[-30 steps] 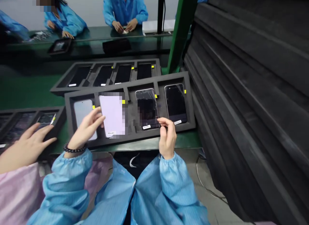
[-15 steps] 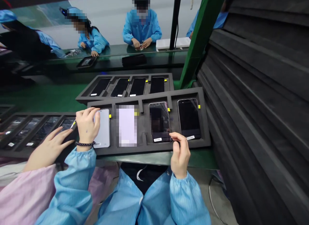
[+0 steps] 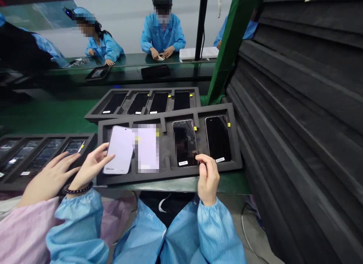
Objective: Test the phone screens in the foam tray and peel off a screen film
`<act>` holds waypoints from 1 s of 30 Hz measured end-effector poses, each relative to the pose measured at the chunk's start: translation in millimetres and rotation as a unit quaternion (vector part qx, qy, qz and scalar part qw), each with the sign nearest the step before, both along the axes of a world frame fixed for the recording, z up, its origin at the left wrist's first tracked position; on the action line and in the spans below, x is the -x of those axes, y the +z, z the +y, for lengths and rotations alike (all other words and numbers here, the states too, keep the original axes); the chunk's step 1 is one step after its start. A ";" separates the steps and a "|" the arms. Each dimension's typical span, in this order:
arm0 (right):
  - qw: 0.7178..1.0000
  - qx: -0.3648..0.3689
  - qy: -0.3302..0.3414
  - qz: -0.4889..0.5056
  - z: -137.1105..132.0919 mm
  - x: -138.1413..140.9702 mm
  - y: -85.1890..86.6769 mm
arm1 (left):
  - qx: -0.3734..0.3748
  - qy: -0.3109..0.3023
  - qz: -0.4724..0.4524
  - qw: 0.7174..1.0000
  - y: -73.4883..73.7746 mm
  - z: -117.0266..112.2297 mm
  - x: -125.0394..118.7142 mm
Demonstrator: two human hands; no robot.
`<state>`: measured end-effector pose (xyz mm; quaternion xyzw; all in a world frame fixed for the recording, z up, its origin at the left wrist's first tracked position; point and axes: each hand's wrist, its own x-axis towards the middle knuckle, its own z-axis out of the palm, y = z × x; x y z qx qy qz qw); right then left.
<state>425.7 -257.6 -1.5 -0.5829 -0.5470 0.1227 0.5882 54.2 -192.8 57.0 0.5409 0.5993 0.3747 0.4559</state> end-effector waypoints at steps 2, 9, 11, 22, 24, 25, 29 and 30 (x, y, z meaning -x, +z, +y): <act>1.000 -0.001 0.001 0.007 0.6 0.2 -0.2 | 0.001 0.007 -0.009 1.000 3.7 -2.5 -4.6; 0.994 0.027 0.085 0.059 -7.3 14.6 25.7 | -0.012 0.117 -0.147 0.982 32.2 -32.2 -69.5; 0.986 0.047 0.147 0.064 -13.1 22.8 43.4 | 0.072 0.060 -0.195 0.976 38.2 -49.2 -94.8; 0.981 -0.064 0.105 -0.151 -29.2 33.6 93.9 | 0.012 0.022 -0.107 0.994 12.2 -117.3 -157.3; 0.971 -0.132 0.132 -0.150 -33.0 34.4 92.7 | 0.012 0.027 -0.117 0.993 18.8 -118.7 -159.9; 0.963 -0.172 0.151 -0.142 -35.5 35.3 92.2 | 0.011 0.030 -0.121 0.992 22.9 -118.7 -161.2; 0.929 -0.281 0.203 -0.128 -45.0 40.2 93.1 | 0.019 0.048 -0.143 0.988 36.4 -120.7 -162.8; 0.925 -0.296 0.202 -0.129 -46.7 41.2 94.3 | 0.028 0.046 -0.150 0.987 37.9 -122.4 -162.0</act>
